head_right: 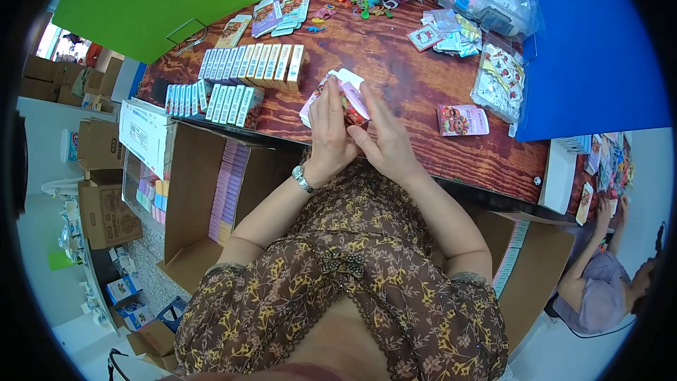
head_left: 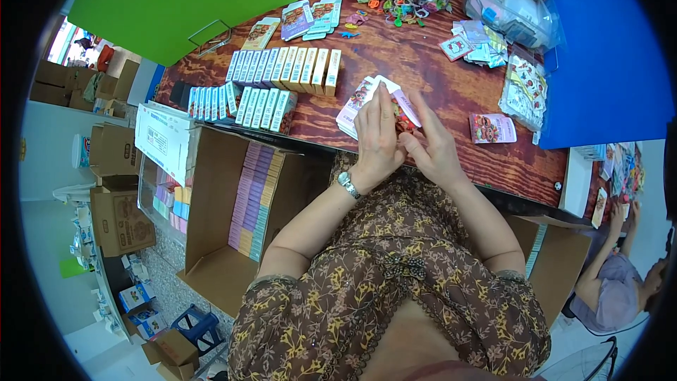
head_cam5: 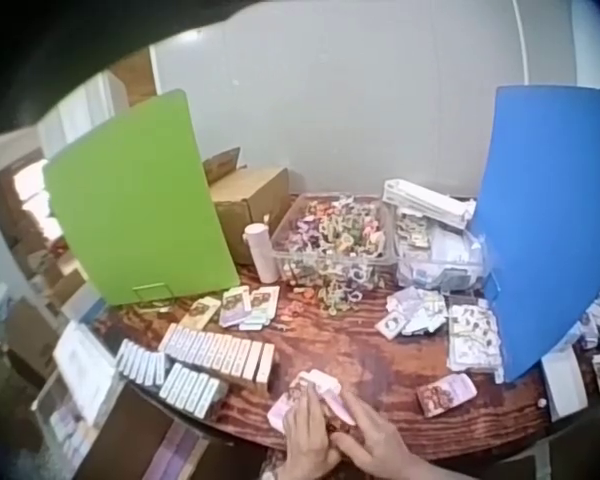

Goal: Sorting and packing printed cards and small colorful components into containers.

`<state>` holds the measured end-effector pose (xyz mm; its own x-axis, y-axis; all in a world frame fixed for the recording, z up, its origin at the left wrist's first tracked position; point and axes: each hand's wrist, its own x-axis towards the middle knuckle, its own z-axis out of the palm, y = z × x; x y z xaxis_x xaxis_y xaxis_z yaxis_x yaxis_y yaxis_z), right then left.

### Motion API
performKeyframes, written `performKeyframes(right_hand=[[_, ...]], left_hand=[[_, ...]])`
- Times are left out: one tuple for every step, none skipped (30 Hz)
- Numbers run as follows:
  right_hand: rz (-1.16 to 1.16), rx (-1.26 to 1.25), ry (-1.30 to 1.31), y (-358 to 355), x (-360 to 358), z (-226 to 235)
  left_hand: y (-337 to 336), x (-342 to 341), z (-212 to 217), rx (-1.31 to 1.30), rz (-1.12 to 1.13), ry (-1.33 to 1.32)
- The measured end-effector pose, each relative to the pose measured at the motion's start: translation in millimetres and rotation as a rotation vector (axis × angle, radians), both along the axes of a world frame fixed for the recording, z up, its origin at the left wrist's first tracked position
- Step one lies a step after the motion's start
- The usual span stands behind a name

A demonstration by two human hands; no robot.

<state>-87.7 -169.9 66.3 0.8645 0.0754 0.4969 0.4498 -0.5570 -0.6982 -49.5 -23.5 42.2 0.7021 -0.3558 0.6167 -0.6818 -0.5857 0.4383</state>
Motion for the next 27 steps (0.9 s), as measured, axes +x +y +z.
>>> performKeyframes(right_hand=[[-0.011, 0.187, 0.054, 1.4, -2.6, 3.2], [-0.021, 0.376, 0.108, 2.7, -4.8, 4.9], [-0.021, 0.376, 0.107, -0.5, -5.9, 3.0], [-0.004, 0.317, 0.136, -6.4, -7.5, -1.0], [0.01, 0.258, 0.166, -7.9, -7.8, 0.7], [0.01, 0.258, 0.167, -7.4, -9.2, 3.6], [-0.007, 0.259, 0.188, -6.6, -11.7, 8.5], [-0.026, 0.26, 0.209, -5.1, -12.8, 13.2], [-0.027, 0.26, 0.209, -3.5, -12.5, 13.0], [-0.057, 0.211, 0.103, -1.8, -12.0, 12.4], [-0.085, 0.16, -0.004, -0.5, -11.0, 12.5], [-0.084, 0.16, -0.004, 0.3, -11.3, 14.2], [-0.079, 0.259, 0.089, 1.0, -12.4, 17.1], [-0.075, 0.359, 0.183, 2.2, -13.9, 18.3], [-0.076, 0.359, 0.184, 3.2, -14.6, 17.7], [-0.071, 0.397, 0.218, 4.3, -15.1, 16.5], [-0.067, 0.435, 0.251, 5.5, -15.6, 15.6], [-0.067, 0.436, 0.252, 7.1, -16.3, 14.4], [-0.082, 0.45, 0.249, 9.0, -17.2, 13.1], [-0.096, 0.464, 0.246, 9.9, -17.4, 11.6], [-0.096, 0.463, 0.246, 10.2, -17.3, 9.7], [-0.093, 0.426, 0.196, 10.5, -17.1, 7.6], [-0.09, 0.389, 0.147, 11.5, -17.3, 7.5], [-0.09, 0.389, 0.147, 13.6, -17.6, 8.9], [-0.111, 0.356, 0.105, 16.8, -17.8, 12.0], [-0.129, 0.321, 0.063, 18.9, -17.6, 14.1], [-0.126, 0.321, 0.063, 16.2, -16.0, 12.9]], left_hand=[[0.3, 1.1, 2.5, -0.001, -0.001, 0.0], [1.2, 0.9, 5.3, -0.042, -0.01, -0.02], [1.8, 0.7, 6.9, -0.083, -0.019, -0.041], [2.1, 0.5, 7.1, -0.082, -0.019, -0.041], [2.4, 0.7, 6.0, -0.09, -0.013, -0.063], [2.8, 0.9, 5.0, -0.099, -0.006, -0.085], [3.4, 1.3, 4.1, -0.098, -0.006, -0.084], [3.2, 1.8, 3.3, -0.068, 0.032, -0.133], [3.0, 2.0, 3.1, -0.037, 0.07, -0.181], [2.2, 1.7, 3.9, -0.038, 0.069, -0.181], [0.7, 1.6, 6.0, 0.008, 0.115, -0.256], [-0.5, 1.4, 7.2, 0.054, 0.162, -0.33], [-1.3, 1.3, 6.8, 0.053, 0.163, -0.331], [-1.3, 0.3, 5.8, 0.073, 0.19, -0.347], [-1.3, -0.6, 5.1, 0.092, 0.216, -0.363], [-1.2, -1.6, 4.8, 0.092, 0.216, -0.363], [-1.0, -2.4, 5.0, 0.115, 0.229, -0.379], [-0.8, -3.1, 5.2, 0.137, 0.242, -0.396], [-1.0, -3.5, 5.5, 0.137, 0.241, -0.396], [-1.9, -3.6, 6.0, 0.136, 0.246, -0.391], [-2.6, -3.7, 6.6, 0.135, 0.25, -0.386], [-3.1, -4.2, 7.7, 0.134, 0.25, -0.386], [-3.0, -5.4, 8.9, 0.146, 0.26, -0.381], [-3.2, -6.0, 9.5, 0.158, 0.269, -0.376], [-4.2, -6.0, 9.3, 0.158, 0.268, -0.376], [-5.5, -6.3, 9.2, 0.144, 0.262, -0.355], [-6.0, -6.2, 9.2, 0.13, 0.257, -0.334]])
